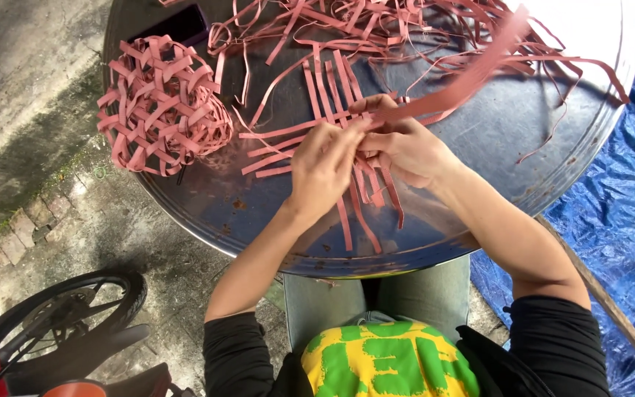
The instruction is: The person weaves pink plastic straps by hand on a round metal table. They interlace vertical and horizontal straps to form a flat woven mat, periodically adjusting and tightening the weave. A completed woven item sits nearby as a reference.
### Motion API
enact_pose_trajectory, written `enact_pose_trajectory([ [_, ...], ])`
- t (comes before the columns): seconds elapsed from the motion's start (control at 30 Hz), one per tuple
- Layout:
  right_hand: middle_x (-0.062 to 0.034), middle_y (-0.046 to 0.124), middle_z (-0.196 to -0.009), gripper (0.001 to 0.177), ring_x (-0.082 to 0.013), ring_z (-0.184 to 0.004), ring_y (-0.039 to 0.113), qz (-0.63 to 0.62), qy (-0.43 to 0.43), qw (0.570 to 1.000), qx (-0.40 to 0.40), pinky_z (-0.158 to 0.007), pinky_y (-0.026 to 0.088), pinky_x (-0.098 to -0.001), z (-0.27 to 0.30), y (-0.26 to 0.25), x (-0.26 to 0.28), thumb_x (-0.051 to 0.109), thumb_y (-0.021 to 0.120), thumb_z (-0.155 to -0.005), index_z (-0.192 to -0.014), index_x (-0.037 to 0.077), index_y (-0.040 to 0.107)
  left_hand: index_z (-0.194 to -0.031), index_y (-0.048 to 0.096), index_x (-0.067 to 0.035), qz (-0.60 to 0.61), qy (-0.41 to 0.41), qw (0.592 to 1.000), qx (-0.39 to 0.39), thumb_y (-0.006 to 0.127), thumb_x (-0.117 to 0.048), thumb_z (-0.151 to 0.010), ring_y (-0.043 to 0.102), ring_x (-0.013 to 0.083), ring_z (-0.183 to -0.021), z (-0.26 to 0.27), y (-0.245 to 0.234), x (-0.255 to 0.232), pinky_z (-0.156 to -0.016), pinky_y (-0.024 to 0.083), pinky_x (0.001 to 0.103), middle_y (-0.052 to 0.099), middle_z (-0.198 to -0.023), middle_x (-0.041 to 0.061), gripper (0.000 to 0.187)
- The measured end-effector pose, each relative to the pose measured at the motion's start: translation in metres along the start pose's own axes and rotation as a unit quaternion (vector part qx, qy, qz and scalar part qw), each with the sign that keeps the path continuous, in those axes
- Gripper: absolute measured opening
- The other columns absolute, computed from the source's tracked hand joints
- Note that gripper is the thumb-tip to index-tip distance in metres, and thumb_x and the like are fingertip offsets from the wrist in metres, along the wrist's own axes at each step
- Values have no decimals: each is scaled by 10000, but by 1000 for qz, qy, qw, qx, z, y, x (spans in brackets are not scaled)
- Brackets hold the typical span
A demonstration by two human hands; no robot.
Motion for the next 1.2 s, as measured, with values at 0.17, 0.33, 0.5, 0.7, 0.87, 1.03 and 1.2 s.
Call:
enact_pose_trajectory([
  [0.17,-69,544,-611,387,-85,-583,544,139,-37,986,86,-505,496,-192,17,27,42,37,639,-758,-1118,2,500,-847,596,-83,131,-150,980,-29,594,-140,-868,550,169,-642,-16,-22,10,-624,454,264,510,-680,34,60],
  [0.33,-99,595,-612,112,-134,-569,580,343,-88,930,99,-551,501,-255,9,10,33,129,608,-840,-877,27,632,-820,614,-91,252,-239,938,-4,634,-130,-840,527,92,-725,-13,-20,22,-729,438,269,523,-696,12,48],
  [0.5,-105,607,-549,82,-215,-532,592,498,-78,857,112,-556,486,-329,16,-1,42,135,605,-780,-788,63,643,-1012,628,-127,284,-294,911,-45,555,-157,-900,583,86,-849,-15,-44,39,-846,450,281,647,-849,47,137],
  [0.7,-140,622,-633,158,-304,-615,623,542,-149,817,124,-598,487,-401,16,5,49,169,663,-720,-777,39,594,-1095,598,-82,390,-327,858,-66,509,-166,-926,617,181,-905,3,-18,47,-884,461,359,657,-898,134,208],
  [0.87,-77,571,-498,265,-211,-417,510,503,-220,826,131,-467,441,-283,23,19,56,179,537,-894,-667,63,465,-1083,610,-49,452,-317,832,-63,573,-56,-869,632,281,-920,-2,-14,20,-882,485,432,637,-979,207,218],
  [1.03,-20,392,-398,269,-166,-289,375,528,-204,808,164,-403,313,-240,30,34,75,185,471,-910,-662,86,441,-1145,562,-53,408,-303,845,-168,483,-80,-932,608,328,-959,-4,-37,40,-879,495,454,628,-997,220,229],
  [1.2,-42,395,-505,251,-191,-309,348,578,-222,763,187,-413,254,-304,22,10,59,213,437,-926,-745,51,498,-1082,549,-65,426,-293,840,-161,491,-151,-948,640,284,-896,-11,-52,46,-887,511,422,620,-1025,155,169],
])
Point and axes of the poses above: each hand's wrist, its own z-axis away from the middle knuckle, its own y-axis out of the palm, x = y × z, the point moved 4 cm from there along -z, towards the middle knuckle
